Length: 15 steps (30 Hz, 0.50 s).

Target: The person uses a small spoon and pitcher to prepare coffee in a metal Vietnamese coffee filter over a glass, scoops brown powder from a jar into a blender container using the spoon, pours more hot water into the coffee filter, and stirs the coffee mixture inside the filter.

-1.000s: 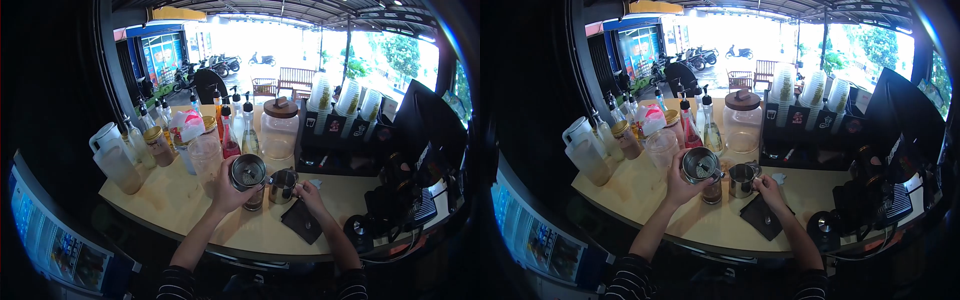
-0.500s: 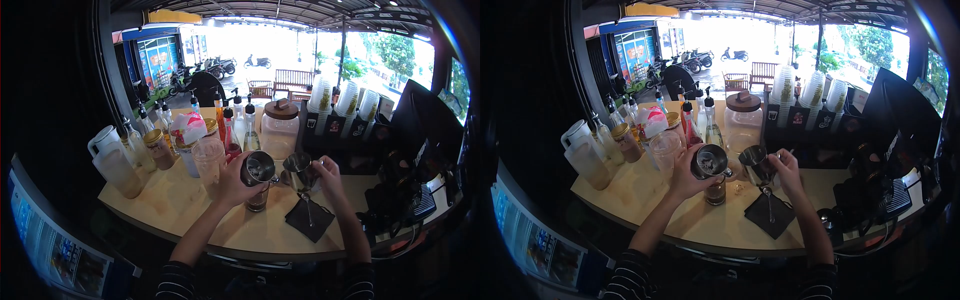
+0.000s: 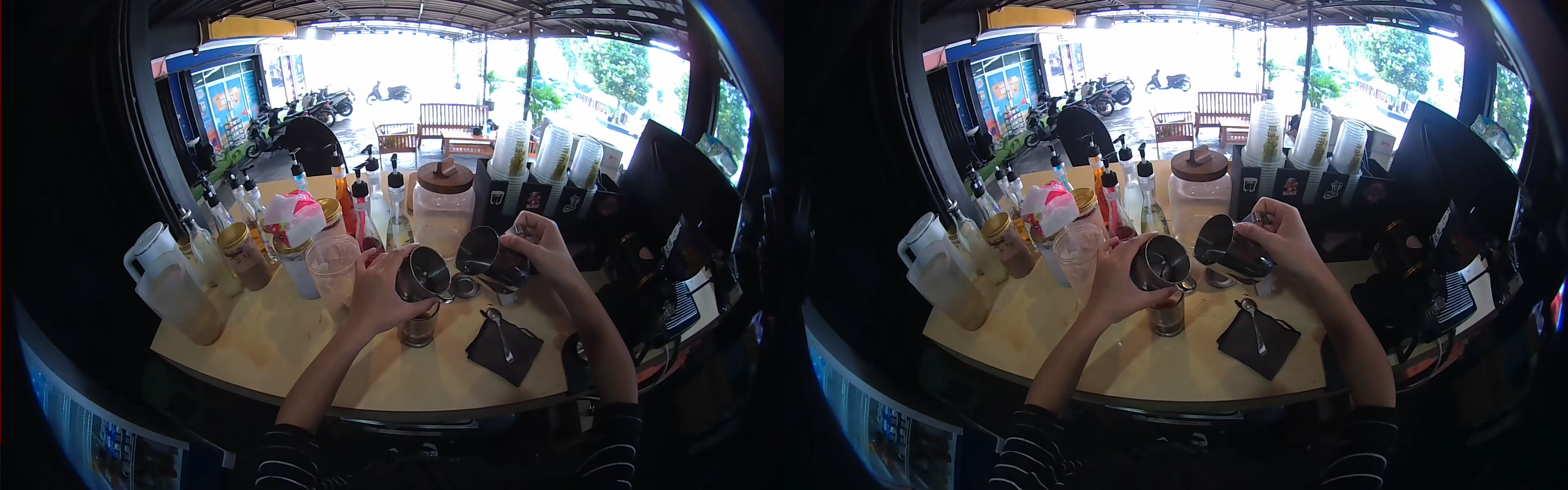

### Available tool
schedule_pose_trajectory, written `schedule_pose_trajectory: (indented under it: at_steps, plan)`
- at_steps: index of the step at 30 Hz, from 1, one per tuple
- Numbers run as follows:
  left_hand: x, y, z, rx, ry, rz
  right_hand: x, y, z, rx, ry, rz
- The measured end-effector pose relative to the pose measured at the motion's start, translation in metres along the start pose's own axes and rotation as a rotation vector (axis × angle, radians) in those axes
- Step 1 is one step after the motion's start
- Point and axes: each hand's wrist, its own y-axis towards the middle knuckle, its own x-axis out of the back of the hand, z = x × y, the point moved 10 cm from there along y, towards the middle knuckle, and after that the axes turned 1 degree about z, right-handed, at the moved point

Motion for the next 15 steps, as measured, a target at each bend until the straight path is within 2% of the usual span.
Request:
schedule_pose_trajectory:
  at_steps: [15]
  plan:
    - [-0.006,-0.003,0.005,0.051,-0.081,0.044,-0.022,0.014,0.012,-0.071,-0.085,0.027]
